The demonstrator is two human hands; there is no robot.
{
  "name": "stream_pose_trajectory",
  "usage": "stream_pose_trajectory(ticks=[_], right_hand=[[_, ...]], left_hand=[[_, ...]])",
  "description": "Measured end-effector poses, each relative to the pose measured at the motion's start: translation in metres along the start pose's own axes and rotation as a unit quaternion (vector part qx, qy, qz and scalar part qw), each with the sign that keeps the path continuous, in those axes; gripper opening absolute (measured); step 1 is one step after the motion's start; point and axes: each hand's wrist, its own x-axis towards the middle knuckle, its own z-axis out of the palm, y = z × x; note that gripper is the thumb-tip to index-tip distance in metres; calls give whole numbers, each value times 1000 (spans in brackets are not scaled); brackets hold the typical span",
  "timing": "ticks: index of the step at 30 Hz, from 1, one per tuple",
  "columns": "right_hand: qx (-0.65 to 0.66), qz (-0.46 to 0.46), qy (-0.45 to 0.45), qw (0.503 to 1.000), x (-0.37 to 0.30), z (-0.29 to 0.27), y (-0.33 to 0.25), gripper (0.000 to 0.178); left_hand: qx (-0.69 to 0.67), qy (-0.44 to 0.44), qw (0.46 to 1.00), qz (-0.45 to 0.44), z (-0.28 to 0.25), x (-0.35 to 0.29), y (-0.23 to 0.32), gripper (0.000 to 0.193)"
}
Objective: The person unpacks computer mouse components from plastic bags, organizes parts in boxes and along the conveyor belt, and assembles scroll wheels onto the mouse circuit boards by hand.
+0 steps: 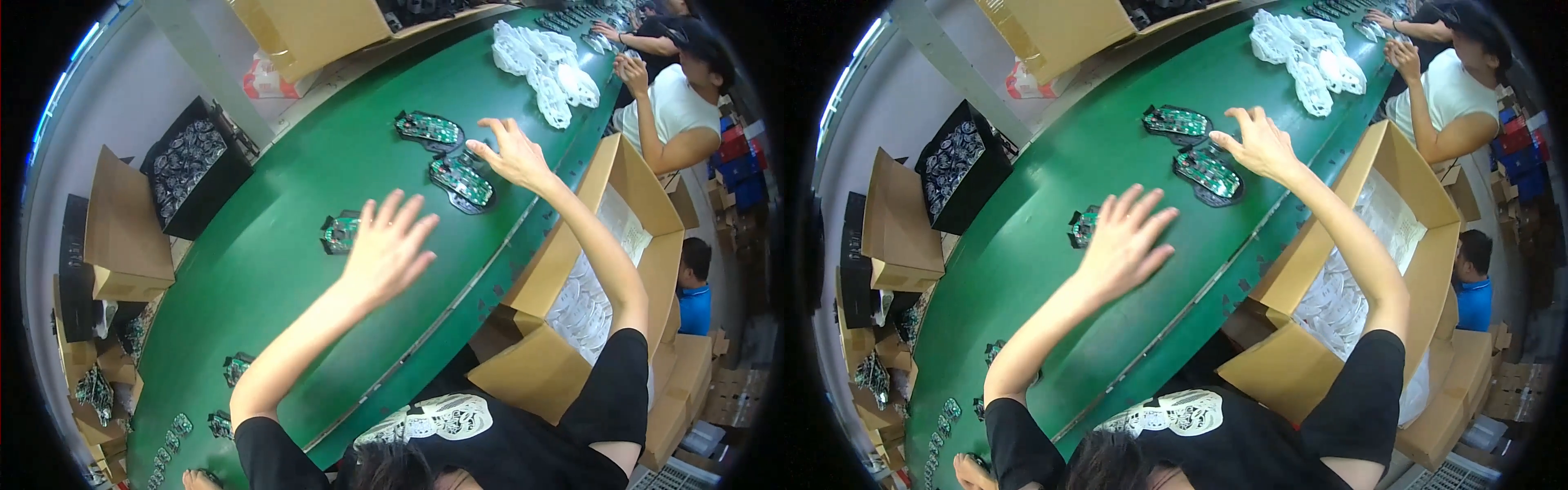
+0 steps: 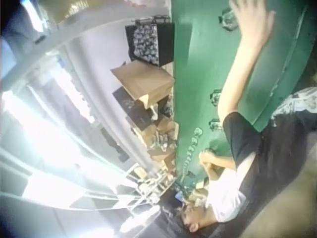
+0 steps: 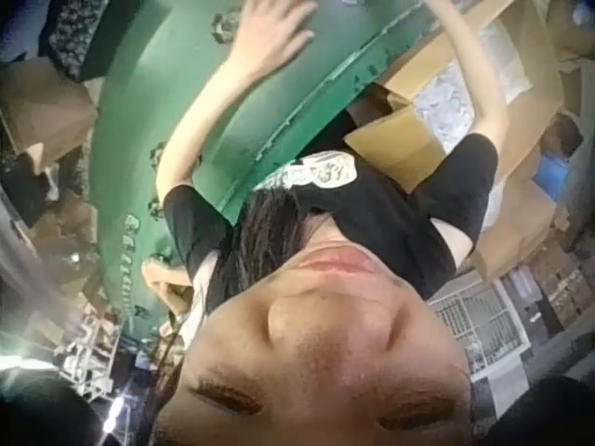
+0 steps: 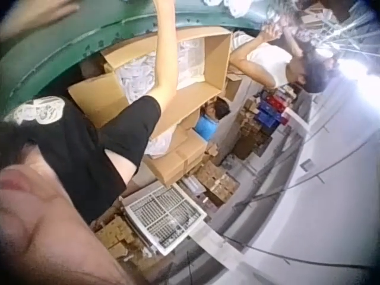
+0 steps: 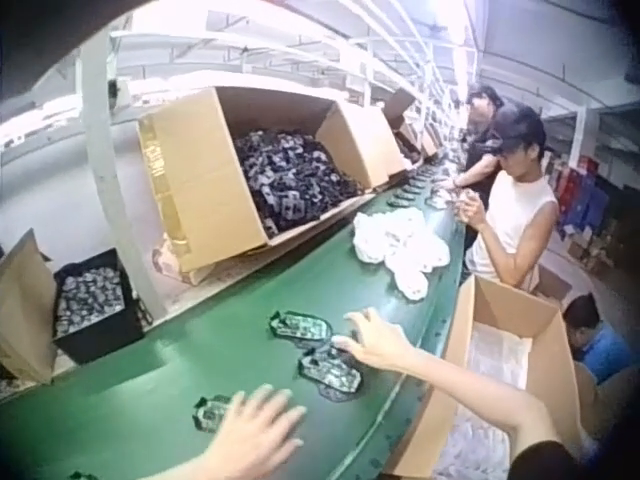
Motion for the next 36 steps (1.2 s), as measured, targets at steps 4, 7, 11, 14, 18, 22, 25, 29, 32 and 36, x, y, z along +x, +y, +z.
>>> stream_pose_trajectory(ticks=[4, 7, 11, 14, 18, 22, 25, 29, 32, 36], right_hand=[[-35, -58, 72, 995, -2, 25, 1, 50], [-17, -115, 94, 989, -13, 33, 6, 35], [16, -135, 78, 988, -19, 37, 5, 20], [38, -149, 69, 986, -22, 47, -12, 18], [85, -218, 74, 969, -19, 71, -63, 17], [116, -244, 46, 962, -19, 84, -96, 20], [135, -246, 15, 960, -20, 75, -99, 24], [151, -187, 42, 970, -2, 49, -73, 38], [109, -245, 4, 963, 12, 47, -79, 47], [124, -337, 12, 933, 22, 78, -68, 39]], left_hand=[[16, -34, 999, 28, 27, -6, 4, 59], [-4, -23, 999, 36, 30, -21, -19, 55], [-9, -21, 999, 40, 7, -56, -58, 53], [-20, -29, 999, -1, -18, -86, -72, 50], [-30, 14, 993, -113, -28, -116, -67, 42], [-61, 83, 987, -121, -20, -88, -26, 44], [-66, 63, 992, -86, -9, -61, 8, 54], [-20, 31, 996, -76, 7, -36, 17, 54], [24, 29, 995, -89, 24, -34, -3, 48], [82, 21, 992, -95, 12, -39, -21, 44]])
